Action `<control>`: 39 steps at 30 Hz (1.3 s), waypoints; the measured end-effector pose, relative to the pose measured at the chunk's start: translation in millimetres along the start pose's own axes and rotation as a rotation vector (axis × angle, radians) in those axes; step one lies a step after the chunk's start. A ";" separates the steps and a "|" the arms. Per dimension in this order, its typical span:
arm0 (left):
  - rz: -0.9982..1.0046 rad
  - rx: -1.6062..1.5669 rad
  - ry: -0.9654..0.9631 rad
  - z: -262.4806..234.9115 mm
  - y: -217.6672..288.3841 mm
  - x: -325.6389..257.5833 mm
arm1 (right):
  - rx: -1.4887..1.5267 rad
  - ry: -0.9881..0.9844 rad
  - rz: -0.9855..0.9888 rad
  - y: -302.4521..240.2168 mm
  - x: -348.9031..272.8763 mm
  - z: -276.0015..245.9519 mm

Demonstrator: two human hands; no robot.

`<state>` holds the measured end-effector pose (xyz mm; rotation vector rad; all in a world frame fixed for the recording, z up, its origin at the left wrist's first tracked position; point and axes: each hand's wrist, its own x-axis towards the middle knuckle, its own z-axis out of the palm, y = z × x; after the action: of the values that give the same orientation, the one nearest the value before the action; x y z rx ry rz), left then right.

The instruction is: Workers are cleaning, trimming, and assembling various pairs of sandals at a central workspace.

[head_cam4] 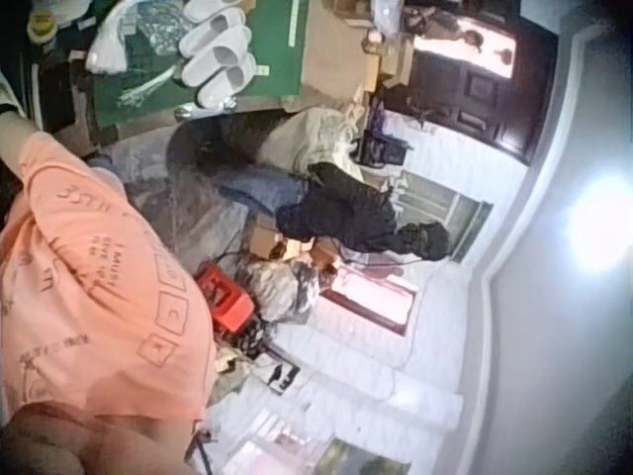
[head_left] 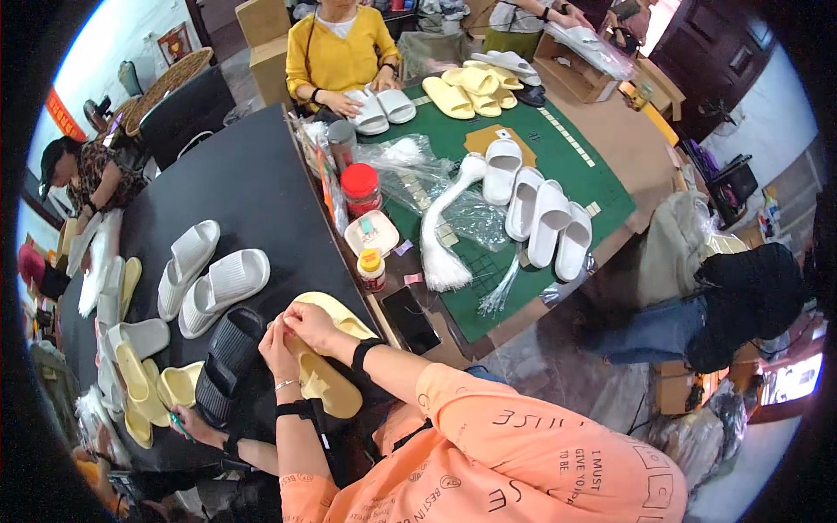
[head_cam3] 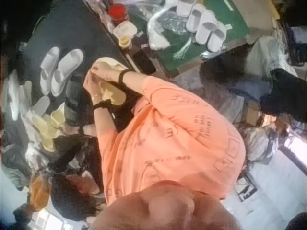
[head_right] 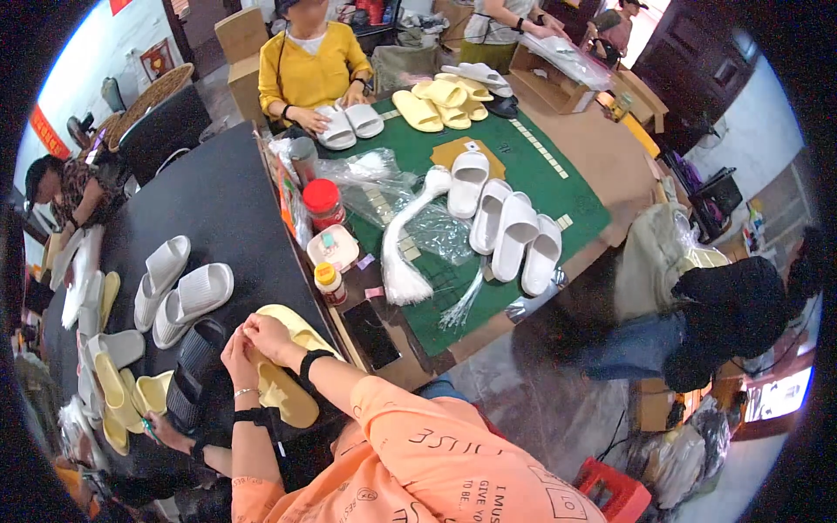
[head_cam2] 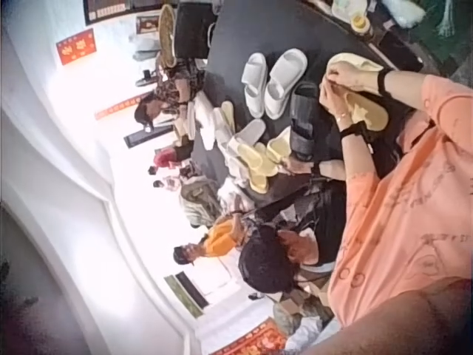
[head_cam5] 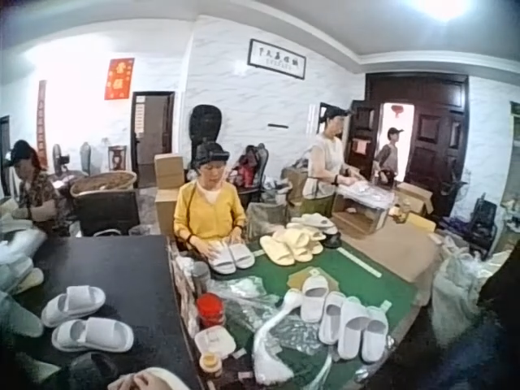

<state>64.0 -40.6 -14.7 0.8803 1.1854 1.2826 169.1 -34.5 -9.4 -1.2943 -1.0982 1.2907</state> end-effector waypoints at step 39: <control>0.157 0.158 0.270 54.7 61.6 -87.1 | -0.373 0.286 -0.419 -59.2 -81.5 -319.8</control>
<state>111.1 -111.2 70.0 0.9505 1.4689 1.4854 487.8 -119.4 50.4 -1.3710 -1.3517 0.5880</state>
